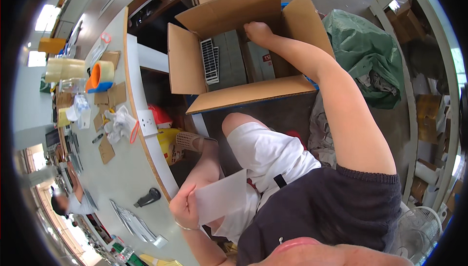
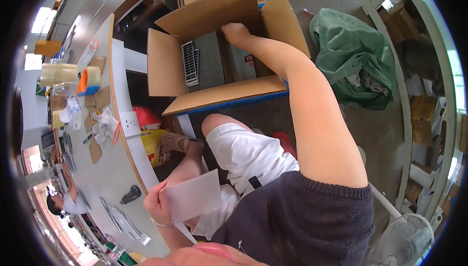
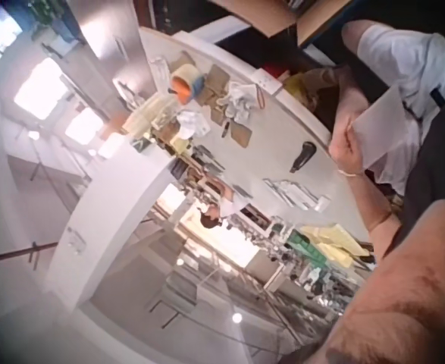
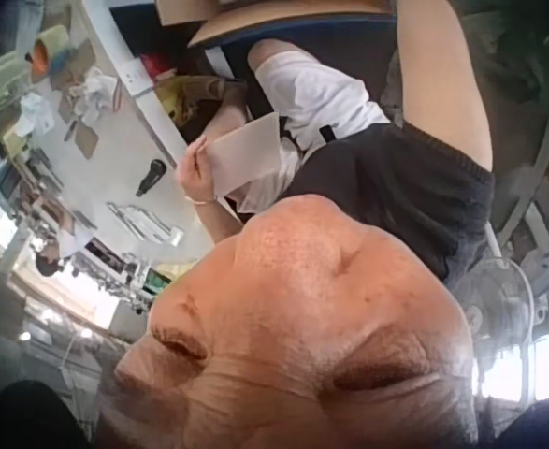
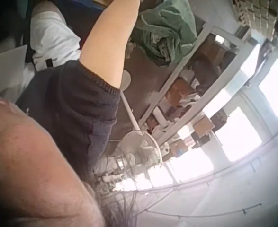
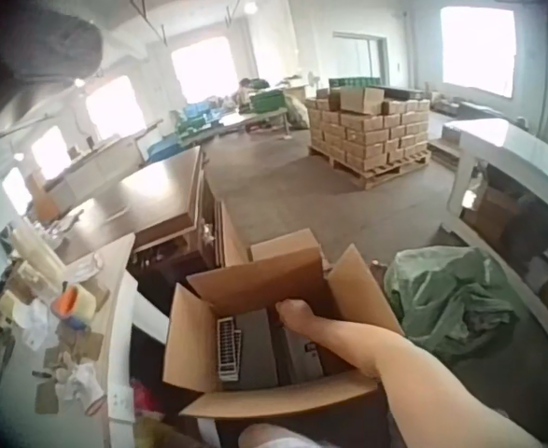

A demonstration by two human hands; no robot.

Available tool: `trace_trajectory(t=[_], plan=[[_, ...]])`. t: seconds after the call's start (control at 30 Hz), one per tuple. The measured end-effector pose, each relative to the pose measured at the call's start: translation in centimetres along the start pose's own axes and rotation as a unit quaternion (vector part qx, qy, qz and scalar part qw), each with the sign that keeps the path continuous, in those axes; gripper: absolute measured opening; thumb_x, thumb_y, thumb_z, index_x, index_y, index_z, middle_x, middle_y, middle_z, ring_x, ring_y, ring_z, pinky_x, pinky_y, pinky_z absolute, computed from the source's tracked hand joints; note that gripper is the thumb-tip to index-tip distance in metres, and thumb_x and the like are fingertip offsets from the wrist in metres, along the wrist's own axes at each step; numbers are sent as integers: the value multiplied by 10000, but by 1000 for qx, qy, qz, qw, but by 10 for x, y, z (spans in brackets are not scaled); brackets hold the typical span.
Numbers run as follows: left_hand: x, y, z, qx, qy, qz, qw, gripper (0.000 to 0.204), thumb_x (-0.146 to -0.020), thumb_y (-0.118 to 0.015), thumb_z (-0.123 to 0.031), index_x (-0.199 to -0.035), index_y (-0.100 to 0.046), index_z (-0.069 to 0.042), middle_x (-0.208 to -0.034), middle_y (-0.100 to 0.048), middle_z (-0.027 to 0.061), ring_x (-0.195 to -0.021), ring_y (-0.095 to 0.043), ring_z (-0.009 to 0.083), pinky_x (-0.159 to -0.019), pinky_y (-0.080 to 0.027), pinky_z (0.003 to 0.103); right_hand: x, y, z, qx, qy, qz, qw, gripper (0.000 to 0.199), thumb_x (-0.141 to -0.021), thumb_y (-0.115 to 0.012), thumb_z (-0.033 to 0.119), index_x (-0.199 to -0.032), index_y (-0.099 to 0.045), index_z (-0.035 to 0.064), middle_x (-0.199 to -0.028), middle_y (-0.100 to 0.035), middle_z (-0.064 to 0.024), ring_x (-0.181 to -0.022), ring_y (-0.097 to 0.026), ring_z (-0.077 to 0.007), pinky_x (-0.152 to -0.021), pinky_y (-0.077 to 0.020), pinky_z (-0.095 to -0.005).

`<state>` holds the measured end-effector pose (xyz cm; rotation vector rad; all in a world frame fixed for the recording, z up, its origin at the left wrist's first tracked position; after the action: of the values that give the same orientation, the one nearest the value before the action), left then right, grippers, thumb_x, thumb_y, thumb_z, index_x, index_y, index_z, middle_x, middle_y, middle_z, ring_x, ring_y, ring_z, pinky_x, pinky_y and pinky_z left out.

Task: Labeling and sorting small metal components into envelopes and boxes in a factory setting.

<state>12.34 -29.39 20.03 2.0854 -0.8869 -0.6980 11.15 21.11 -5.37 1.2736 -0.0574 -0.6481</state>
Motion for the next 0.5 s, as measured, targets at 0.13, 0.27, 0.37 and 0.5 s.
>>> trace_trajectory(t=[0.13,0.27,0.37,0.5], plan=[[-50,-22,-11,21,-53,99,993,130,-800,-617,6,-919,-665,-9,-728,-637,139,-578,-613,229,-516,-458,277,2,-10,2,-48,-41,-5,998,85,-738,-537,79,-782,-587,26,-780,-634,-190,-796,-626,-358,-709,-502,-461],[-79,-45,-16,60,-89,158,982,126,-798,-629,2,-921,-651,1,-734,-640,131,-589,-619,245,-531,-481,286,-1,-14,4,-90,-87,-43,991,106,-783,-572,157,-808,-589,55,-764,-627,-160,-777,-621,-337,-688,-495,-447],[-88,-58,-16,76,-78,191,976,124,-805,-640,-22,-927,-652,-6,-741,-644,129,-593,-621,237,-529,-483,280,0,-17,8,-154,-143,-38,977,102,-795,-570,144,-815,-591,46,-801,-638,-176,-812,-623,-354,-715,-495,-460],[-95,-65,-13,87,-85,203,972,121,-815,-642,-47,-931,-659,-20,-750,-649,124,-593,-620,228,-534,-487,276,3,-22,18,-203,-192,-48,959,145,-831,-573,195,-900,-585,69,-820,-641,-171,-818,-619,-359,-720,-496,-453]])
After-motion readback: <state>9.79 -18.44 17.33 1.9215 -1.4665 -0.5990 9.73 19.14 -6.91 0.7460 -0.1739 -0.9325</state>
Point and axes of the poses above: each hand's wrist, its own x-axis away from the middle knuckle, its own y-axis out of the back of the hand, z = x × y, the point moved 1 cm from there along -x, towards the middle knuckle
